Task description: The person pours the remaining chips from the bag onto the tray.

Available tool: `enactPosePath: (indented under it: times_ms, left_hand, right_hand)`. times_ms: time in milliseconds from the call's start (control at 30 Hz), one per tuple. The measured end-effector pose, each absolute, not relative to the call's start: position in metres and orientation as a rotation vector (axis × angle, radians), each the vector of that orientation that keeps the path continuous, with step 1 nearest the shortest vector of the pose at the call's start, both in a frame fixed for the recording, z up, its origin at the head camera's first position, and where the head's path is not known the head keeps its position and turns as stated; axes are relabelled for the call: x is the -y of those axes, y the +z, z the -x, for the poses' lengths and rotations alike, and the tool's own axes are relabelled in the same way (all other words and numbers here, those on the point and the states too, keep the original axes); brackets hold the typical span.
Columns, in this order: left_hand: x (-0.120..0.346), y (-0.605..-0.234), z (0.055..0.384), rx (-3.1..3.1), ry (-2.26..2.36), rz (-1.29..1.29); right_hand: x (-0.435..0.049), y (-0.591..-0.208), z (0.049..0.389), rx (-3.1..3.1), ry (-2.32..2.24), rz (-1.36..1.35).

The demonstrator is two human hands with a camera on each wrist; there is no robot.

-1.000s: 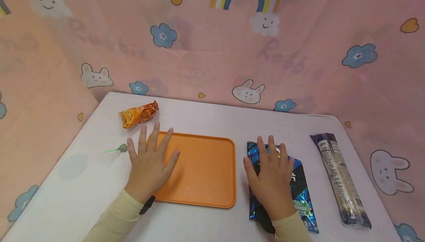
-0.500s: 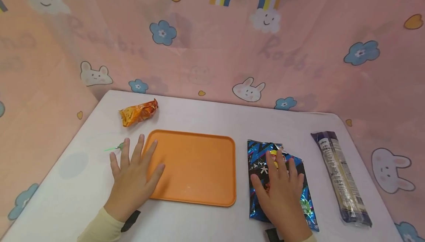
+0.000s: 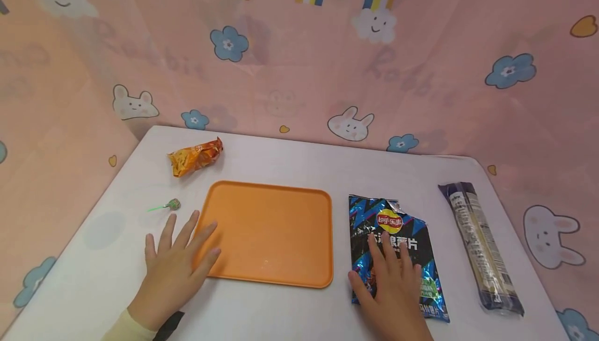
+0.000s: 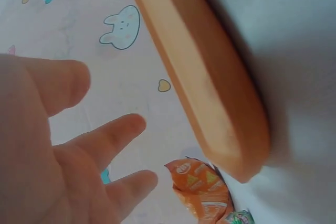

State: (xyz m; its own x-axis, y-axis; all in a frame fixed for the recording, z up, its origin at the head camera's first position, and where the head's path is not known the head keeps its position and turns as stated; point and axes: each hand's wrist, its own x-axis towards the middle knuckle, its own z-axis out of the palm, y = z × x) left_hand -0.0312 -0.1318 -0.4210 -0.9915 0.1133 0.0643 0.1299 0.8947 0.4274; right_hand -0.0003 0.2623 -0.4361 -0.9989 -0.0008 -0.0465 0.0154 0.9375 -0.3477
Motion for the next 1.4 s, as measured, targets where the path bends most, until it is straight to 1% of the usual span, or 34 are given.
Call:
enactPosePath:
  times_ms: [267, 567, 1033, 1400]
  left_hand:
    - [0.139, -0.430, 0.029, 3.172, -0.640, 0.215]
    - [0.141, -0.437, 0.029, 3.224, -0.629, 0.223]
    - [0.142, -0.430, 0.054, 3.394, -0.708, 0.151]
    - [0.138, -0.429, 0.052, 3.341, -0.742, 0.098]
  right_hand:
    - [-0.255, -0.457, -0.012, -3.010, -0.551, -0.012]
    - [-0.258, -0.465, -0.015, -2.948, -0.525, -0.011]
    - [-0.258, -0.468, -0.011, -2.977, -0.524, 0.006]
    - [-0.259, -0.468, -0.008, -2.978, -0.612, -0.038]
